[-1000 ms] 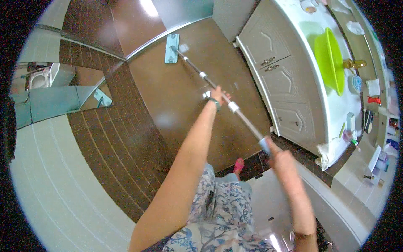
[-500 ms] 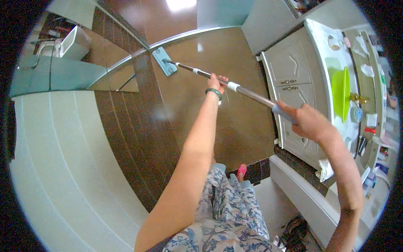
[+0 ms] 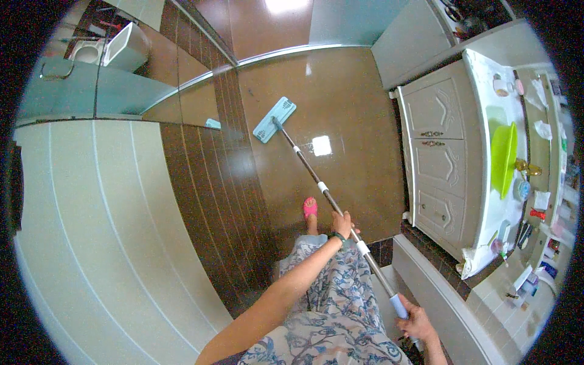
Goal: The person mops the floor in a hallway and bathroom, then uses a long pole to reach under a bed and retrieve a piece of cloth.
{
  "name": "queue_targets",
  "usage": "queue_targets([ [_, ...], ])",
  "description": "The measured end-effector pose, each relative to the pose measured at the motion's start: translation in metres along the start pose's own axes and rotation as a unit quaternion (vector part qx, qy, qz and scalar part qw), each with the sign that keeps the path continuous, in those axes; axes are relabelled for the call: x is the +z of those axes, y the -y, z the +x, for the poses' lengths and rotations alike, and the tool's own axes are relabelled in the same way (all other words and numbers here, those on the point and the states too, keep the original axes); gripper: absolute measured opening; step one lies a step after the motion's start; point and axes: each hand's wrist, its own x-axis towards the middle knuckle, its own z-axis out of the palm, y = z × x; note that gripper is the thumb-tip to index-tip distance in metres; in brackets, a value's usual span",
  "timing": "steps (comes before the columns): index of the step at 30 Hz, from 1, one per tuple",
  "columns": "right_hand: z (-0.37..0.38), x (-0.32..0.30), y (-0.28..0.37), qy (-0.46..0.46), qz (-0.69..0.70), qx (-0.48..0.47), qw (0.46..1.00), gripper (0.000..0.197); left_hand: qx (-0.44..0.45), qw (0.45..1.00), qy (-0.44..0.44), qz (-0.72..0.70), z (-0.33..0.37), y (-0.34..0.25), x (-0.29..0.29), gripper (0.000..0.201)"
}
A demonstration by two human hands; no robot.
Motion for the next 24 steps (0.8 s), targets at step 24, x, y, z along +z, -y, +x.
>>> queue_targets([
  [24, 0.119, 0.046, 0.211, 0.203, 0.370, -0.127, 0.898, 0.068, 0.150, 0.980, -0.084, 0.100, 0.154, -0.268, -0.022, 0.025],
])
